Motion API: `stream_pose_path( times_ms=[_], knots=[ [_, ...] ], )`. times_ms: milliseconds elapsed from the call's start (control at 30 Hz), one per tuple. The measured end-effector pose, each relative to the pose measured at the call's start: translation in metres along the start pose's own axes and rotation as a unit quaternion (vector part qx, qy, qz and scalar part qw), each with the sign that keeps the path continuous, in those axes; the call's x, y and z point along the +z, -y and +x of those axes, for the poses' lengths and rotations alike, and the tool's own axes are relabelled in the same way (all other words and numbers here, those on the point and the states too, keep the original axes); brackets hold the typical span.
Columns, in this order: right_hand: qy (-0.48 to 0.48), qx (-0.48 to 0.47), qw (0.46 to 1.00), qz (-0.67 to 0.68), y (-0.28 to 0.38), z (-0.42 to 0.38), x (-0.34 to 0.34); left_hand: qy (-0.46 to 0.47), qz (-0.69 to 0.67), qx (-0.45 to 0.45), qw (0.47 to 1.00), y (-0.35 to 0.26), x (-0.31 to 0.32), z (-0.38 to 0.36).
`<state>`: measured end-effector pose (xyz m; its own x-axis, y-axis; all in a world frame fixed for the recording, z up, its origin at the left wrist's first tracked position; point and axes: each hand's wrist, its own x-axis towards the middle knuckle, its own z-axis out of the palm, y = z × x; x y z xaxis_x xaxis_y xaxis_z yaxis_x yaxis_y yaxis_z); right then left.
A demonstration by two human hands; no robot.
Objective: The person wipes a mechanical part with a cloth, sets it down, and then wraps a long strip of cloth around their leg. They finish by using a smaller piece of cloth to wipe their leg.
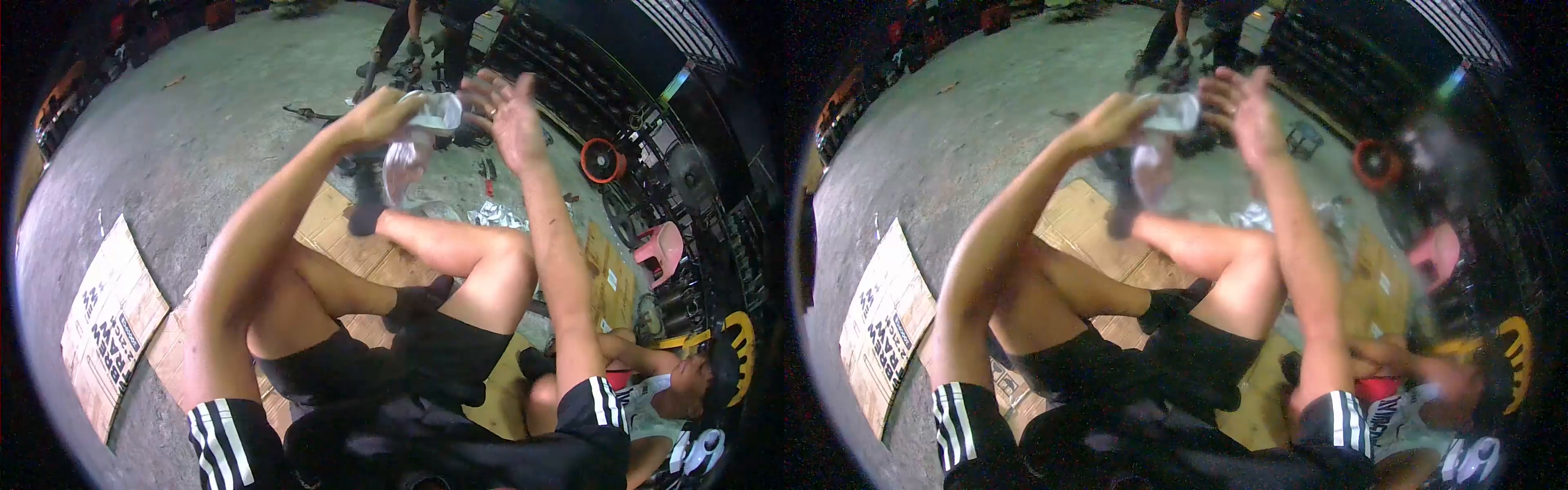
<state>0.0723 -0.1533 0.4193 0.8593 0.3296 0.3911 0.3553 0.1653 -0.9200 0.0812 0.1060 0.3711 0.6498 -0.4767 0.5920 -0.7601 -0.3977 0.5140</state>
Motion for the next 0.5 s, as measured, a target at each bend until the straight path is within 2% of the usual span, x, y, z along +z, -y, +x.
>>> stream_pose_path(
  times_ms=[33,67,100,133,233,333,400,500],
  knots=[
    [0.057,0.015,0.964,0.259,0.005,0.001,0.005,-0.093,0.067,0.141,0.983,0.015,0.015,-0.006],
    [0.059,0.015,0.964,0.258,0.006,0.002,0.010,-0.049,-0.116,-0.040,0.991,0.004,0.025,-0.015],
    [0.053,0.000,0.948,0.313,0.004,0.003,0.016,-0.070,-0.290,-0.224,0.928,-0.009,0.034,-0.024],
    [0.045,-0.013,0.928,0.369,0.000,0.004,0.020,-0.097,-0.244,-0.209,0.942,0.005,0.055,-0.029],
    [0.038,-0.020,0.924,0.381,-0.019,0.011,0.033,-0.087,-0.359,-0.373,0.851,-0.021,0.082,-0.051],
    [0.026,-0.002,0.912,0.408,-0.062,0.026,0.031,-0.142,-0.460,-0.430,0.763,-0.043,0.109,-0.059],
    [0.002,-0.012,0.901,0.433,-0.105,0.037,0.028,-0.296,-0.457,-0.419,0.727,-0.051,0.147,-0.054],
    [-0.057,0.022,0.876,0.478,-0.177,0.050,0.015,-0.301,-0.425,-0.361,0.773,-0.030,0.195,-0.054]
  ],
)
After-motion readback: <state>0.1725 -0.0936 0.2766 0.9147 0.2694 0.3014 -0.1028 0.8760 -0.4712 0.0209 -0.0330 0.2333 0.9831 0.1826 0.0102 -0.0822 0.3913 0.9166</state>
